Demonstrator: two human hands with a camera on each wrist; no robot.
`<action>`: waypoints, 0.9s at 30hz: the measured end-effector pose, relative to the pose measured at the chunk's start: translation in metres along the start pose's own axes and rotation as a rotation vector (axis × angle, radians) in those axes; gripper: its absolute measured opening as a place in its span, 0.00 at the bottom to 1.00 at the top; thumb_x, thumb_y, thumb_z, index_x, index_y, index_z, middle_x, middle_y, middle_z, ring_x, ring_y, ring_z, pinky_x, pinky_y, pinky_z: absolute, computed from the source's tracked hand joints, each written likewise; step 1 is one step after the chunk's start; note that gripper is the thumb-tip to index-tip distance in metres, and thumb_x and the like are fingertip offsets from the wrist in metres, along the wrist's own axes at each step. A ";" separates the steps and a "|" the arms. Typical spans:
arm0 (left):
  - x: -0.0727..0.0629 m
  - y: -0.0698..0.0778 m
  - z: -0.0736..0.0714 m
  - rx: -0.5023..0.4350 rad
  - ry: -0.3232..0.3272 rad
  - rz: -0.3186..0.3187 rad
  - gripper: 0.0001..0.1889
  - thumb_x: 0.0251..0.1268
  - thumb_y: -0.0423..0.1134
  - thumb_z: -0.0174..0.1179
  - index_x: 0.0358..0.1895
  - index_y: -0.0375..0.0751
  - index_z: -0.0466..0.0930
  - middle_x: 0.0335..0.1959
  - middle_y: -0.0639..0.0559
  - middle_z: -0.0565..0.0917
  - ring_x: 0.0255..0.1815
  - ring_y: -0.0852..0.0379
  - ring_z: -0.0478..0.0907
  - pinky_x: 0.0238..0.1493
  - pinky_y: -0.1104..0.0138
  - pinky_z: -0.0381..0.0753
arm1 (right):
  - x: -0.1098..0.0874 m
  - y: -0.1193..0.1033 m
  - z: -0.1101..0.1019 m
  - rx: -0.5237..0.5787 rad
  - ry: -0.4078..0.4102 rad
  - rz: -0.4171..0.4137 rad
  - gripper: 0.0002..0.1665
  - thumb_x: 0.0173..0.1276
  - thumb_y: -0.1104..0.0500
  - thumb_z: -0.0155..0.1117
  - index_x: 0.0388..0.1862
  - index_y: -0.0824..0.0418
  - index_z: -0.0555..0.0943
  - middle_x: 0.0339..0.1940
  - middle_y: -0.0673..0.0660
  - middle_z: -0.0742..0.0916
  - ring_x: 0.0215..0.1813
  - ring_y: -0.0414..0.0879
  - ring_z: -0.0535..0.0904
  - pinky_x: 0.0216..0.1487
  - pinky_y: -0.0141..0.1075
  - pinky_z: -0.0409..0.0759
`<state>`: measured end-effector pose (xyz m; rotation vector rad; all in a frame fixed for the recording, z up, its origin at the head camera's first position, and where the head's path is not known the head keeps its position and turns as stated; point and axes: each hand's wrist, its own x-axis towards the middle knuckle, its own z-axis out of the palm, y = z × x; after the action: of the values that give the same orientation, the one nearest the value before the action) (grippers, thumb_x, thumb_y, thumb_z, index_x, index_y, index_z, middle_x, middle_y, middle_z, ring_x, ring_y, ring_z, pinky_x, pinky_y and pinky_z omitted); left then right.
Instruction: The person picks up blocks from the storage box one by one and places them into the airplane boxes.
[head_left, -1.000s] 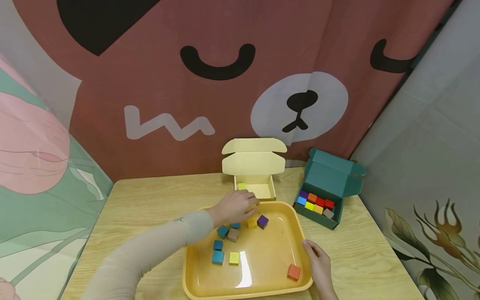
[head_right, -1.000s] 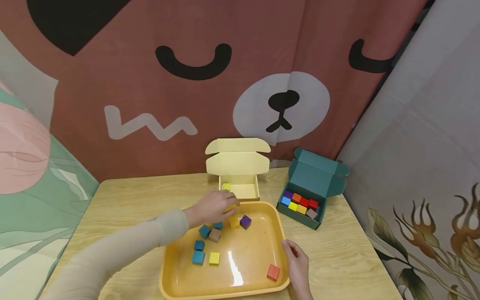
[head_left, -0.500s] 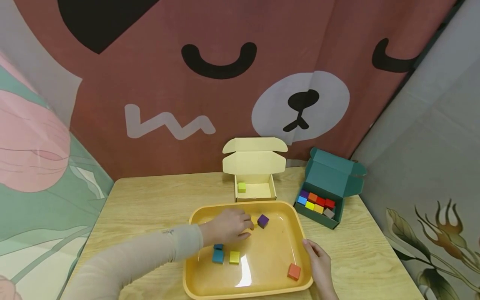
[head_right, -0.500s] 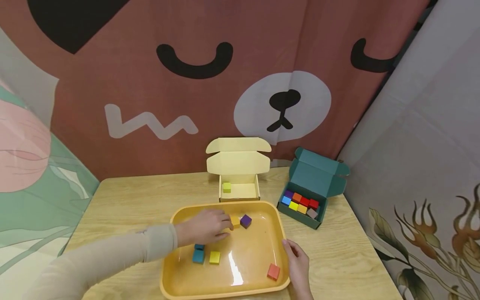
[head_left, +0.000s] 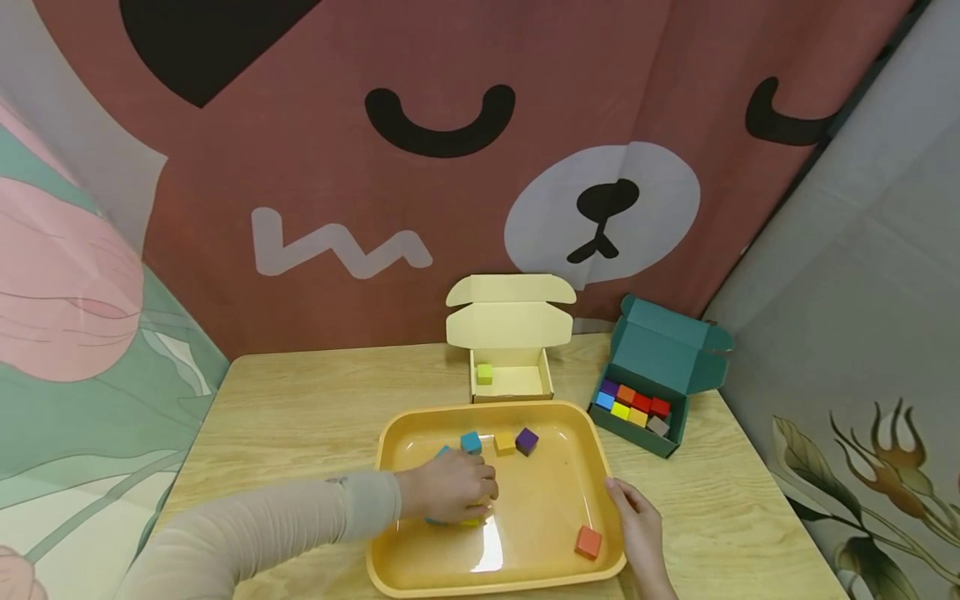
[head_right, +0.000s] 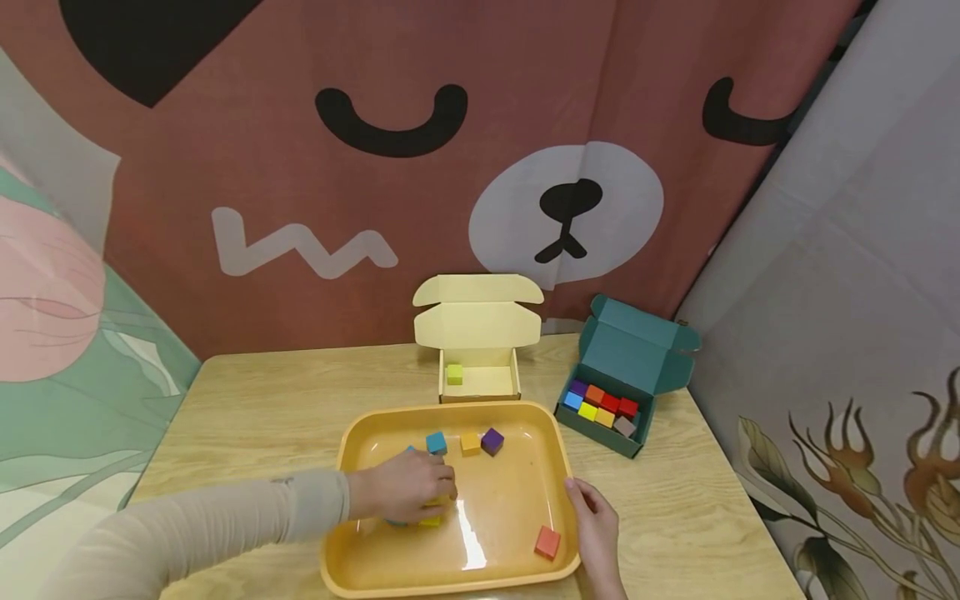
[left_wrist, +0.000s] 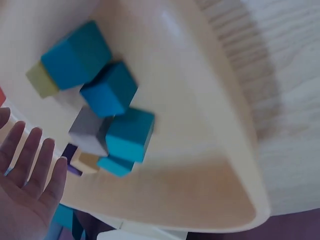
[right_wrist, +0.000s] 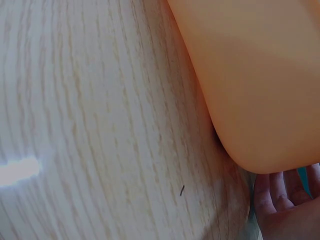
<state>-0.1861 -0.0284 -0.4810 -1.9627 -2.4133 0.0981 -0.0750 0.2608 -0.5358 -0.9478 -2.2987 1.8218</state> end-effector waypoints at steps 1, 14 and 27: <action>-0.001 0.000 0.002 0.003 0.002 0.001 0.10 0.70 0.52 0.60 0.44 0.55 0.86 0.41 0.64 0.83 0.39 0.67 0.77 0.40 0.77 0.77 | 0.000 0.000 0.000 0.002 0.001 -0.001 0.47 0.69 0.30 0.54 0.66 0.70 0.74 0.67 0.68 0.76 0.66 0.58 0.71 0.67 0.50 0.70; -0.016 0.006 0.017 -0.003 0.001 -0.006 0.10 0.65 0.54 0.63 0.43 0.57 0.84 0.37 0.65 0.80 0.36 0.69 0.74 0.33 0.78 0.71 | 0.000 0.000 0.000 0.029 0.007 0.011 0.48 0.69 0.30 0.55 0.67 0.71 0.72 0.69 0.70 0.73 0.69 0.61 0.67 0.70 0.54 0.66; -0.019 0.010 0.026 0.039 -0.010 -0.005 0.08 0.61 0.51 0.68 0.39 0.58 0.82 0.33 0.64 0.77 0.35 0.67 0.74 0.35 0.75 0.74 | -0.001 -0.002 0.000 0.036 -0.007 0.028 0.48 0.70 0.31 0.55 0.67 0.71 0.72 0.70 0.70 0.72 0.70 0.62 0.66 0.70 0.55 0.65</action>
<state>-0.1738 -0.0453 -0.5069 -1.9443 -2.4038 0.1542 -0.0751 0.2603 -0.5341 -0.9752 -2.2594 1.8736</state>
